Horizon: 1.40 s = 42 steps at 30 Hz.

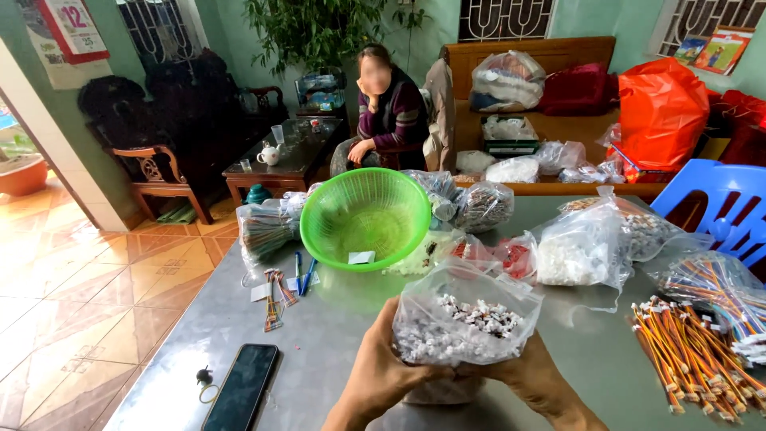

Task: Sort and bag electronic wire bundles and components into plastic bags

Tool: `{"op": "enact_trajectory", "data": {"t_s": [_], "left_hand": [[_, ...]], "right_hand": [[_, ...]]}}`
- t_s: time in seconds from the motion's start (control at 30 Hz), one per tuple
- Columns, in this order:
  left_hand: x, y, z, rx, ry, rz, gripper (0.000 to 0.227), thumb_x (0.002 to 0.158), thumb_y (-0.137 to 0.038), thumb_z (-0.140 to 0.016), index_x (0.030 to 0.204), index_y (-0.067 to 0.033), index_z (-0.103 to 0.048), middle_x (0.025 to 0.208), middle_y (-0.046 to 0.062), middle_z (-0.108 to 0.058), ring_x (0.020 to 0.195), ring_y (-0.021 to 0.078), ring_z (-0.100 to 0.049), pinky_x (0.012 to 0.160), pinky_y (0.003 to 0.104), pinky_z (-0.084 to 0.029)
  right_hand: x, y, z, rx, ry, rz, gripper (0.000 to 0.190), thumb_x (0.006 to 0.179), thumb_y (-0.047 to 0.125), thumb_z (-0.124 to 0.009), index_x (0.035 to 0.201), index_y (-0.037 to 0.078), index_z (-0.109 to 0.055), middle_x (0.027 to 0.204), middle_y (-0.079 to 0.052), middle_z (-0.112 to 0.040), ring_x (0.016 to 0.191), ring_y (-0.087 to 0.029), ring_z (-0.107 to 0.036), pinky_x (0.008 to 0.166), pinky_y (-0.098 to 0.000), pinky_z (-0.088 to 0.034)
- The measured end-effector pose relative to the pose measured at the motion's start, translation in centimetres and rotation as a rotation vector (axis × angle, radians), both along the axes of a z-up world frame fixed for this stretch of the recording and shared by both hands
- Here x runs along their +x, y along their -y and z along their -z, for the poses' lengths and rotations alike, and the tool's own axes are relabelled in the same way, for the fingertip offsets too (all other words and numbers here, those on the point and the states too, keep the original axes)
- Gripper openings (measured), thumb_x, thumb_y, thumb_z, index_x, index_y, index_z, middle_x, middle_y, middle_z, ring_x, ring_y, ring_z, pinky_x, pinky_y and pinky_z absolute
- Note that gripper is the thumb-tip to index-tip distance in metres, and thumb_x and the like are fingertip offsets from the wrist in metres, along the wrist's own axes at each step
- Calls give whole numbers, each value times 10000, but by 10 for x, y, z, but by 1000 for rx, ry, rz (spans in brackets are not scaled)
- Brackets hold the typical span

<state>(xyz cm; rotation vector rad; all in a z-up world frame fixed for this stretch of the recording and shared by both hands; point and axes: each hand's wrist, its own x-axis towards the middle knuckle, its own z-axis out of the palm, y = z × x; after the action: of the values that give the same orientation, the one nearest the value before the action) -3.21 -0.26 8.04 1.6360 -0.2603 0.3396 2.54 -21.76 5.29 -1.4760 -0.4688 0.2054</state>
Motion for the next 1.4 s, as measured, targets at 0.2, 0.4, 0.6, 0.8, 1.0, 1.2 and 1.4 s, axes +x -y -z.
{"op": "enact_trajectory", "data": {"t_s": [0.2, 0.4, 0.6, 0.8, 1.0, 1.2, 1.4], "left_hand": [[12, -4, 15, -115, -31, 44, 575, 578, -158, -949, 1109, -60, -752, 1012, 5, -814, 914, 58, -685, 813, 246, -596], [14, -7, 15, -87, -9, 14, 644, 533, -170, -972, 1123, -77, -730, 1027, 4, -790, 949, 97, -696, 860, 261, -579], [17, -7, 22, -66, 33, 9, 684, 565, -93, -865, 1221, -69, -673, 1074, 9, -746, 944, 78, -647, 830, 239, -534], [17, -8, 22, -163, -40, 15, 711, 528, -148, -964, 1177, -64, -686, 1040, 28, -773, 956, 112, -683, 866, 280, -579], [15, -15, 15, -65, -68, -15, 688, 556, -181, -957, 1172, -78, -670, 1056, 24, -765, 975, 106, -684, 884, 267, -567], [-12, -20, -24, 343, 99, -34, 1111, 590, -305, -960, 1535, -161, -393, 1588, 47, -503, 1456, 187, -464, 1177, 385, -332], [-4, -11, -11, 245, -78, 1, 811, 620, -228, -966, 1373, -173, -672, 1276, -23, -784, 1131, 47, -663, 990, 234, -511]], "right_hand": [[5, 6, -6, -143, -9, 33, 1239, 471, 194, -999, 1566, 141, -422, 1526, -42, -644, 1345, -153, -620, 1150, -330, -423], [-46, 16, -123, -526, 1086, 350, 1014, 667, 524, -776, 1481, 16, -447, 1518, -157, -562, 1388, -283, -572, 1170, -403, -428], [0, 2, -61, -1018, 1283, -247, 1281, 703, 580, -1030, 1590, 19, -296, 1631, -200, -347, 1446, -390, -380, 1190, -490, -254], [-15, 9, -83, -1021, 1290, -18, 1292, 769, 633, -887, 1625, 20, -139, 1693, -203, -189, 1546, -338, -222, 1216, -453, -210], [-39, 36, -89, -527, 1077, 222, 786, 750, 306, -845, 1419, 31, -539, 1500, -146, -580, 1414, -265, -548, 1213, -404, -384], [-12, 108, 39, -556, 458, 435, 780, 687, 289, -875, 1408, 174, -600, 1221, 9, -786, 1061, -87, -779, 960, -273, -614], [4, 129, 134, -547, -91, 289, 434, 790, 186, -891, 1218, 228, -832, 1017, 74, -797, 703, -79, -599, 658, -208, -494]]}}
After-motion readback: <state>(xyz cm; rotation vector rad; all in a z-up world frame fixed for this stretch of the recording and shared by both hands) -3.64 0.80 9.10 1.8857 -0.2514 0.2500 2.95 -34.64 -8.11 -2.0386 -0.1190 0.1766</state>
